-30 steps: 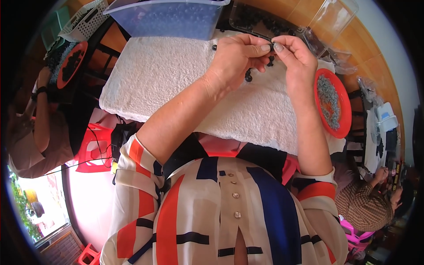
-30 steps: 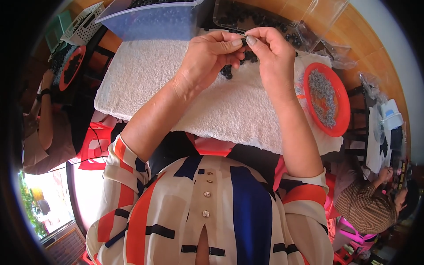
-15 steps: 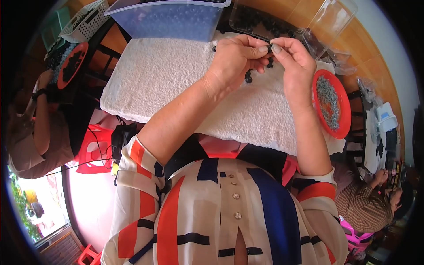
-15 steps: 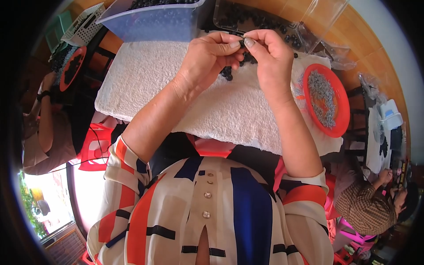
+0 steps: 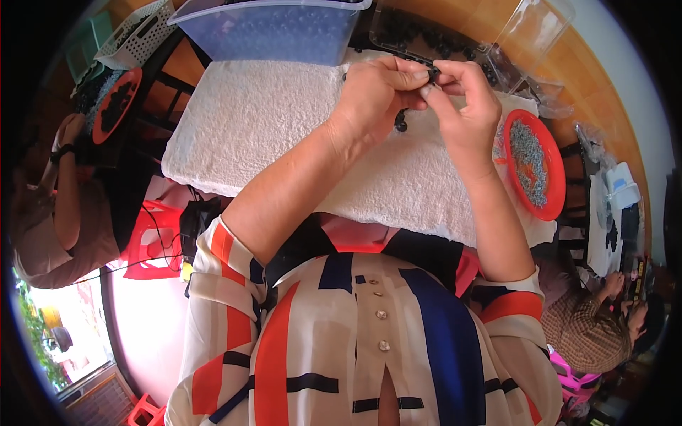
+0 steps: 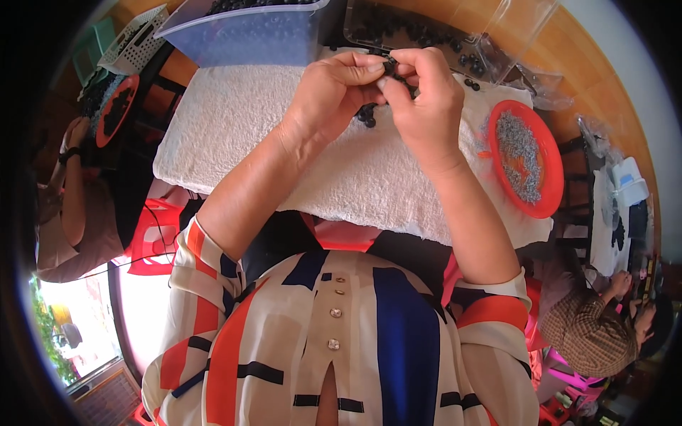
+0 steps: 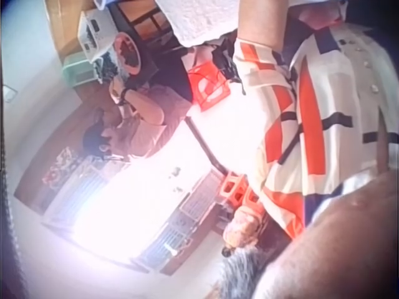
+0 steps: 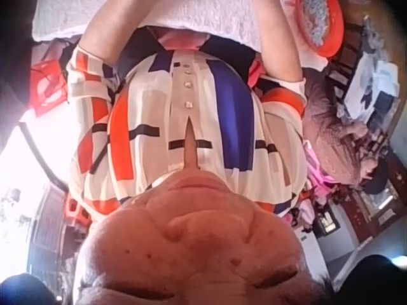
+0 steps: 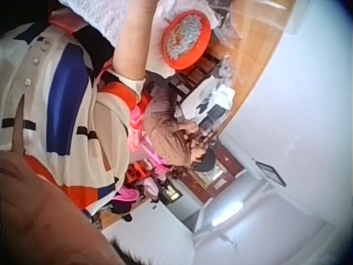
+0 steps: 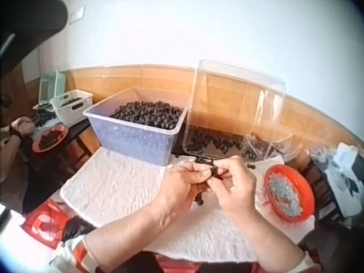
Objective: Manually inspecting and trimming small black plastic components at a workstation.
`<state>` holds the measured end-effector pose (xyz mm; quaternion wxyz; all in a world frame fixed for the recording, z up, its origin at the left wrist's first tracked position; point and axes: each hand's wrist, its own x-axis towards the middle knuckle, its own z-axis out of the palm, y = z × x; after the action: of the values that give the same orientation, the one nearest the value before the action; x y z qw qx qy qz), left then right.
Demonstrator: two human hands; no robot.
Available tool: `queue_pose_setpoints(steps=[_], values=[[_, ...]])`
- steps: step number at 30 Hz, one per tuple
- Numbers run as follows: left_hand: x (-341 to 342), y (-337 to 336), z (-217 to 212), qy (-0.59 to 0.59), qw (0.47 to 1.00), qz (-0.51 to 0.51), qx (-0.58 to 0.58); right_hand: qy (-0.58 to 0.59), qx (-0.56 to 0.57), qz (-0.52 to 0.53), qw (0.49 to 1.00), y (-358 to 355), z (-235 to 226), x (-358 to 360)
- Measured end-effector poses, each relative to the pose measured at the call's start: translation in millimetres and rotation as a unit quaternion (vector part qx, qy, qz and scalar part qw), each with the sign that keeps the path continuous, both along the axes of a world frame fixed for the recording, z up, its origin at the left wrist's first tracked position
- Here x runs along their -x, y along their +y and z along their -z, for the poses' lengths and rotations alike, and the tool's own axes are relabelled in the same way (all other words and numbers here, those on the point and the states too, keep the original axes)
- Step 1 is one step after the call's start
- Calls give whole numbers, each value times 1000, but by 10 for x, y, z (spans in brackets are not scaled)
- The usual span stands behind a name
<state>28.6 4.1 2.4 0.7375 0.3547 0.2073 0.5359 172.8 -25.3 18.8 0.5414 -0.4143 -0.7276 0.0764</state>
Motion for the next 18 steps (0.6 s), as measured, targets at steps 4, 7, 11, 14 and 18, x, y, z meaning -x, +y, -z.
queue_pose_setpoints(steps=[4,7,11,14,18], values=[[-46,-17,4,3,1000,-13,17,-69,-99,73,990,87,63,35],[-60,-19,0,4,1000,-7,15,-68,-99,84,989,106,110,25],[-71,-19,21,4,1000,-9,9,-79,-106,81,988,125,113,-6],[-65,-16,27,5,1000,-3,10,-92,-115,78,986,109,98,-27],[-42,-30,-15,19,999,-21,30,-113,-115,87,983,120,87,-83]])
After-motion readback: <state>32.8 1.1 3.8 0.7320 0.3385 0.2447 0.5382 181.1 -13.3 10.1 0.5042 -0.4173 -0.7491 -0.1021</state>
